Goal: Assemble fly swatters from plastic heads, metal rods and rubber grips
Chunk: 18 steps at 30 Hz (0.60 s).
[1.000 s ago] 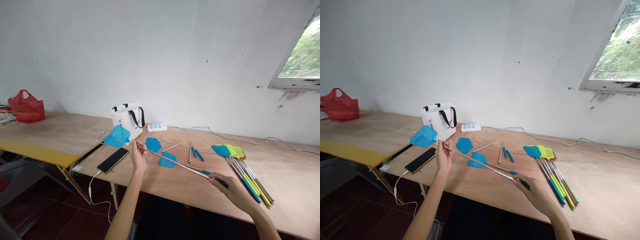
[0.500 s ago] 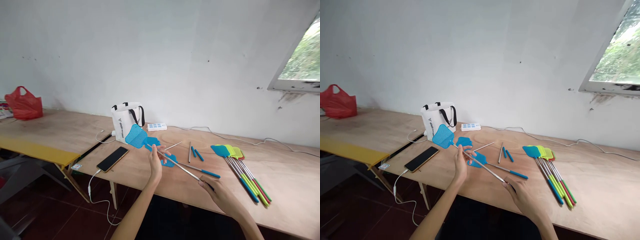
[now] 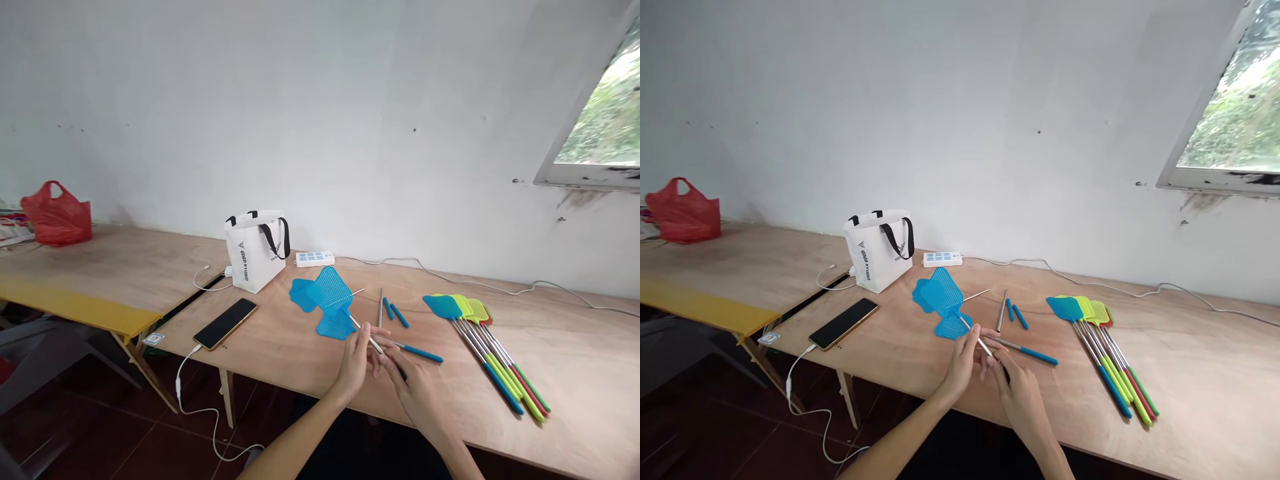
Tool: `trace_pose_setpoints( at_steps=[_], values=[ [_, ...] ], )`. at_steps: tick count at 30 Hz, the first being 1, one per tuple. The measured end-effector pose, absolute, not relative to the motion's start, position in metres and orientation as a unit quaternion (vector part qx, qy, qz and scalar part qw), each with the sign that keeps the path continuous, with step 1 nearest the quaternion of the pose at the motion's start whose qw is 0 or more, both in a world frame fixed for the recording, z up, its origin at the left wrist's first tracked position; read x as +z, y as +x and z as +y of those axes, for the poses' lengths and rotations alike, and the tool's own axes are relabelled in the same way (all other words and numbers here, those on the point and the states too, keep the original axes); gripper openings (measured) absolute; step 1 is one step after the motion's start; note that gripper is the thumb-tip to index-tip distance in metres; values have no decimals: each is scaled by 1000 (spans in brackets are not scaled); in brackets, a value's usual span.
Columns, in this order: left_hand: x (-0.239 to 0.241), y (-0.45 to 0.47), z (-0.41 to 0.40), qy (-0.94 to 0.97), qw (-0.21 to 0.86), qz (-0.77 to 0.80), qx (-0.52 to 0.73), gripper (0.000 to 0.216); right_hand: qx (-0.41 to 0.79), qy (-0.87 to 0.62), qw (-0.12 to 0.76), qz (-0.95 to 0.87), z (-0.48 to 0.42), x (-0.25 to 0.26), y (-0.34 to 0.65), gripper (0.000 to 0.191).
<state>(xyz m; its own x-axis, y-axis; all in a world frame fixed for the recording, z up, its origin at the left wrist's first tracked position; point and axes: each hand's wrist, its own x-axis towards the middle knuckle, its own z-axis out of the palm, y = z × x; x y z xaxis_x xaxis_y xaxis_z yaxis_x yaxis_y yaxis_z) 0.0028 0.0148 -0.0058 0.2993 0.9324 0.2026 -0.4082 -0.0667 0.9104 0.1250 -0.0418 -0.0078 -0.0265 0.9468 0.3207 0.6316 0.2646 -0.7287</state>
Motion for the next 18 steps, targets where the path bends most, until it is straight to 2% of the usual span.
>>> trace_pose_setpoints(
  at_steps=[8,18],
  values=[
    [-3,-11,27,512,641,305,484,69,254,-587,345,-687,-44,-3,116,45],
    [5,-16,25,519,681,261,446,75,321,-568,376,-658,-45,-5,111,58]
  ],
)
